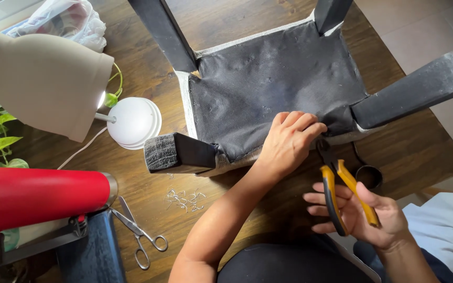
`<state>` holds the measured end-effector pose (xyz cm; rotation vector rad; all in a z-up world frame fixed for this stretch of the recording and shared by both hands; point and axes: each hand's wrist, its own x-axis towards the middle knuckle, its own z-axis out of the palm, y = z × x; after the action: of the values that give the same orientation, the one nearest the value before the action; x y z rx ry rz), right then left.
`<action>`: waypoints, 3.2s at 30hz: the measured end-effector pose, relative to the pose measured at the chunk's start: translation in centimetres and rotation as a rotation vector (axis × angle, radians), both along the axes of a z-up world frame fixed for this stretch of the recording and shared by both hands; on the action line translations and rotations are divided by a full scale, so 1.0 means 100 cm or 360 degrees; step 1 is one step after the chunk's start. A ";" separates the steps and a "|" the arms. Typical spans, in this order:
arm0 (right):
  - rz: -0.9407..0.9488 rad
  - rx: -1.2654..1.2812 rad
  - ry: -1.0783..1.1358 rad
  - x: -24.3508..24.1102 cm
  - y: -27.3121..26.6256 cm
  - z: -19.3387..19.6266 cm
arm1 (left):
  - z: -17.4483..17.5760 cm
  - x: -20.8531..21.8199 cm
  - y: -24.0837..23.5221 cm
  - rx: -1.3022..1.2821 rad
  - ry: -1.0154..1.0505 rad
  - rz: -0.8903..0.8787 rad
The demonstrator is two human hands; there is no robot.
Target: The person uses pliers to pull out staples from the underside of an overturned chair, then uses a screwdriver to pry and lift the fabric. The fabric is fully detached and removed from the chair frame by the end of the clip.
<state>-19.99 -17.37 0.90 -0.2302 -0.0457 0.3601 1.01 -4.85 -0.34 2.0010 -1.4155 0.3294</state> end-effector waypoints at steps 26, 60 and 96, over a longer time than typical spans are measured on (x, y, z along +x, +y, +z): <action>-0.0555 -0.0751 0.0535 0.013 0.021 -0.026 | -0.011 0.001 0.001 -0.0196 0.0044 -0.0135; -0.1325 -0.2715 0.0377 0.054 0.051 0.086 | -0.004 -0.010 0.026 -0.0657 0.0051 0.0092; -0.2273 -0.2304 -0.0016 0.120 -0.011 -0.115 | -0.023 -0.013 0.011 -0.0681 0.0471 0.0251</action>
<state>-8.01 -18.51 -10.64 -1.5752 0.3796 -1.1267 -0.25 -3.78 -2.64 1.7240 -0.9168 0.3537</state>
